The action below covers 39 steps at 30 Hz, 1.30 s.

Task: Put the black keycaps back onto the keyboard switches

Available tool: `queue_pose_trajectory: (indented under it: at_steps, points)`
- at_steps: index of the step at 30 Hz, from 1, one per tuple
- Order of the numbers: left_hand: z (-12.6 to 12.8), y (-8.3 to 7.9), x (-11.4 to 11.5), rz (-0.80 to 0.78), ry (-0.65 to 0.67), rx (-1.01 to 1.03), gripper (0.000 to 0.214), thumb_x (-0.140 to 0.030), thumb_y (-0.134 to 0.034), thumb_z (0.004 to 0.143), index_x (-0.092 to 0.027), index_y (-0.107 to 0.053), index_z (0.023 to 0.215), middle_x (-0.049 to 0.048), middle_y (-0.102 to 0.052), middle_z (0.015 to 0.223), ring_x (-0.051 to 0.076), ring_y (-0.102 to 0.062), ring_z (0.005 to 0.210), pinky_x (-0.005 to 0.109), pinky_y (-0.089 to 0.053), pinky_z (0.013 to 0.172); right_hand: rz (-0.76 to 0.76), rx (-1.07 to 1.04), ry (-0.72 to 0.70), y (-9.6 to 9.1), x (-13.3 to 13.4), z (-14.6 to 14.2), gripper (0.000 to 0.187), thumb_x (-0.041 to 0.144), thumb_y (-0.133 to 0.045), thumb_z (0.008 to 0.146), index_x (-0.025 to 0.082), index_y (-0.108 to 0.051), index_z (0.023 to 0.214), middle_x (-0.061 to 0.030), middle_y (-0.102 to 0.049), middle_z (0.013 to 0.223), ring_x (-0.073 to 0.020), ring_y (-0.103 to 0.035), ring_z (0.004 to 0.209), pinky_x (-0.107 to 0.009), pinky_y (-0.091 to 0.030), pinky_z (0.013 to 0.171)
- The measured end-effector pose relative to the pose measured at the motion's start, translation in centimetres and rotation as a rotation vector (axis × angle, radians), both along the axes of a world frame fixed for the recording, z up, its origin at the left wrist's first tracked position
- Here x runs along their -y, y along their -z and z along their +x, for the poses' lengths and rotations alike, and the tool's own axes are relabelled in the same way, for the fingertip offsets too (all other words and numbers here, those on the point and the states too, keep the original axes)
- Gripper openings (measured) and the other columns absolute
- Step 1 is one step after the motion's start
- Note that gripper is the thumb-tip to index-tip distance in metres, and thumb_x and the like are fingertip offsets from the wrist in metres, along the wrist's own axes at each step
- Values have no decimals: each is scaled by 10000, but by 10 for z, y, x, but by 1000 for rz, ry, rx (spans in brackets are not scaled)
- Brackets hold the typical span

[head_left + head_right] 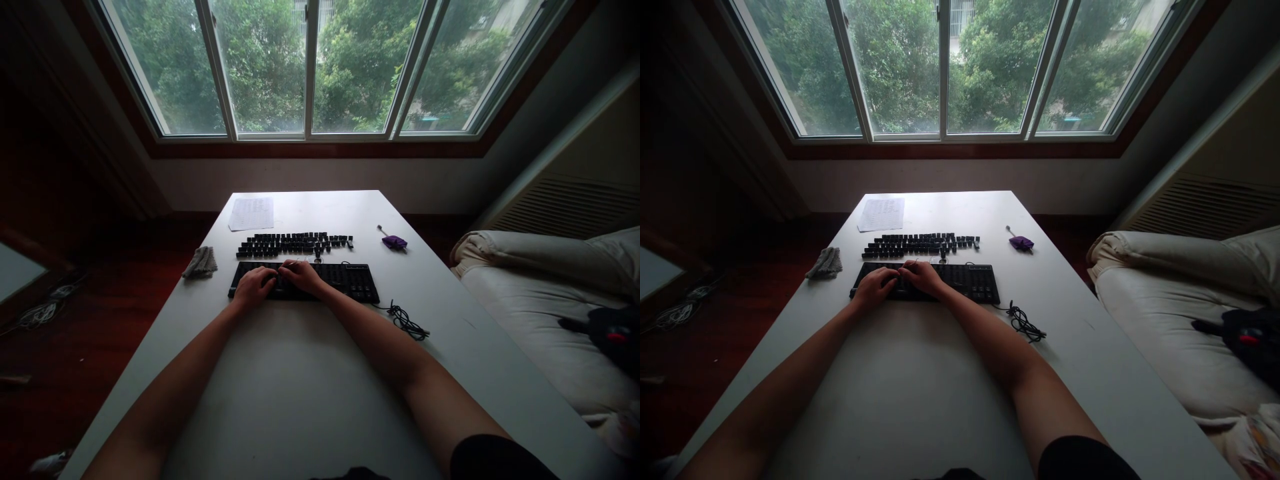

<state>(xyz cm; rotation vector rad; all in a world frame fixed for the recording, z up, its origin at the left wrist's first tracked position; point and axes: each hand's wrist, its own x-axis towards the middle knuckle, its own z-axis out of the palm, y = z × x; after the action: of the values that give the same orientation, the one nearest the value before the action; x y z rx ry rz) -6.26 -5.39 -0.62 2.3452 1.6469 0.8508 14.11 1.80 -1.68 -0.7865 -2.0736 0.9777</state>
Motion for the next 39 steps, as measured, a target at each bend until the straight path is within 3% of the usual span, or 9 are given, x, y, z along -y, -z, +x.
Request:
queue_pose_trajectory:
  at_steps: [17,26,39]
  points:
    - [-1,1,1,-43,-37,139,289,-364,-552,925,-244,-659,1165,47,-702,1107,213,-656,918,315,-497,760,-194,-196,-67,-1,-1,-1,407,559,-624,853,157,-679,888,-21,-677,707,-138,-602,624,-244,-481,623]
    - [-1,0,1,-64,-103,158,342,-396,-559,912,-246,-660,1203,29,-713,974,169,-602,690,290,-444,654,-242,-268,-88,2,-5,-2,388,546,-644,845,159,-666,874,-21,-682,692,-139,-607,602,-254,-488,611]
    - [-1,-2,2,-61,-91,214,353,-407,-576,896,-229,-671,1186,28,-687,878,156,-548,637,276,-407,629,-239,-296,-80,3,-6,-1,357,515,-643,859,159,-669,868,-21,-678,689,-135,-599,592,-252,-490,603]
